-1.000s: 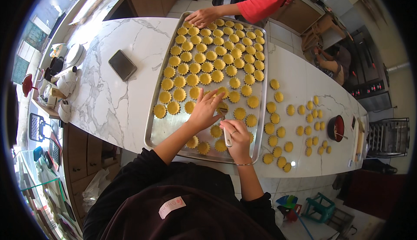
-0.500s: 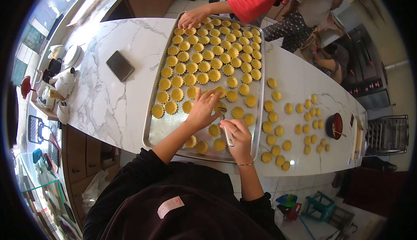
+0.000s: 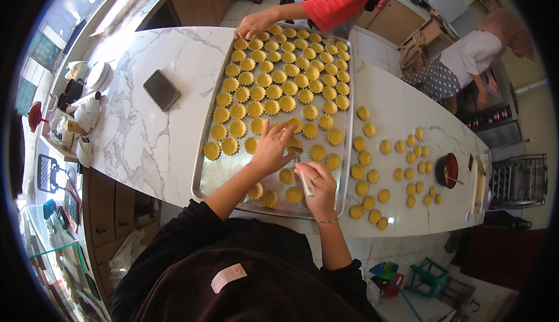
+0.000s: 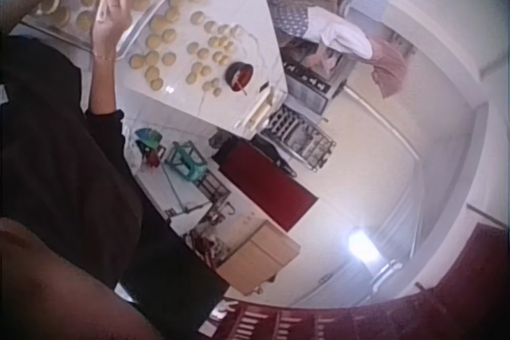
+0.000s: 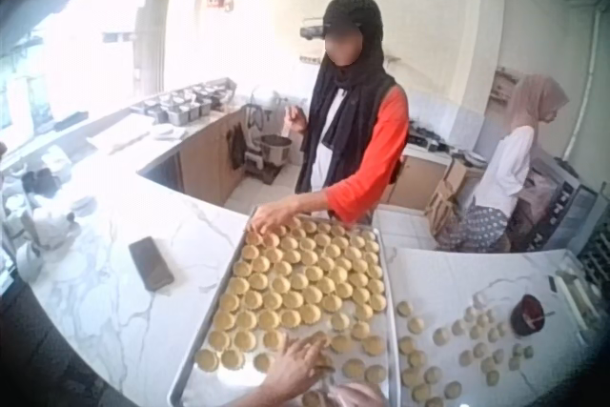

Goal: The person places small dough pieces into yellow tart molds on a large tray and uses a fork to dock the bottom of the dough in each mold.

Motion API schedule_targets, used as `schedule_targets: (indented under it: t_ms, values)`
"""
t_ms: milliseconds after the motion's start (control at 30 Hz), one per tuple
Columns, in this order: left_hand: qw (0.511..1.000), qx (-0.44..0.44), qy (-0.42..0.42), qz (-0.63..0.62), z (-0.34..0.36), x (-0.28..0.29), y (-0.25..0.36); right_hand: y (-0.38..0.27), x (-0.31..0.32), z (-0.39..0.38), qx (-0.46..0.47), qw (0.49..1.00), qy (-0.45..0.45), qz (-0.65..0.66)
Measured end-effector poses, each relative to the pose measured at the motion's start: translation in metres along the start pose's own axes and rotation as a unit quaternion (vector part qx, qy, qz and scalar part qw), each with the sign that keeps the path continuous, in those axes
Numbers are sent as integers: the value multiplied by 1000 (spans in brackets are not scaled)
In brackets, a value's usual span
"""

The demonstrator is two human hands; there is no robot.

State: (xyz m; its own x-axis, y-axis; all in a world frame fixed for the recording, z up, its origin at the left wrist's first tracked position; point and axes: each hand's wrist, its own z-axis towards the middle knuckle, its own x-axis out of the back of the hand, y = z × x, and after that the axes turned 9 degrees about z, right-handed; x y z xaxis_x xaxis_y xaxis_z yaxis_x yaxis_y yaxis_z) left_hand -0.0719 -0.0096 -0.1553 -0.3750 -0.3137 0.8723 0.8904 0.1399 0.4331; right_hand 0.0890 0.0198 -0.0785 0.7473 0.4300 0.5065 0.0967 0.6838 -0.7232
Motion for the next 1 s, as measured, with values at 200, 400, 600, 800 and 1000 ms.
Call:
schedule_targets:
  t_ms: [200,400,600,800,1000]
  values:
    - [1000,-5,-3,-4,-4,8,2,-19,27,9,10,992,125,-3]
    - [985,46,129,-101,-46,41,-25,-24,48,-12,-4,985,170,-35]
    - [991,75,99,44,-72,63,-54,-28,27,-22,-27,988,152,-17]
    - [995,45,62,59,-66,50,-57,-39,-16,-2,2,993,108,52]
    - [997,19,32,61,-56,49,-65,-38,-48,3,8,993,92,66]
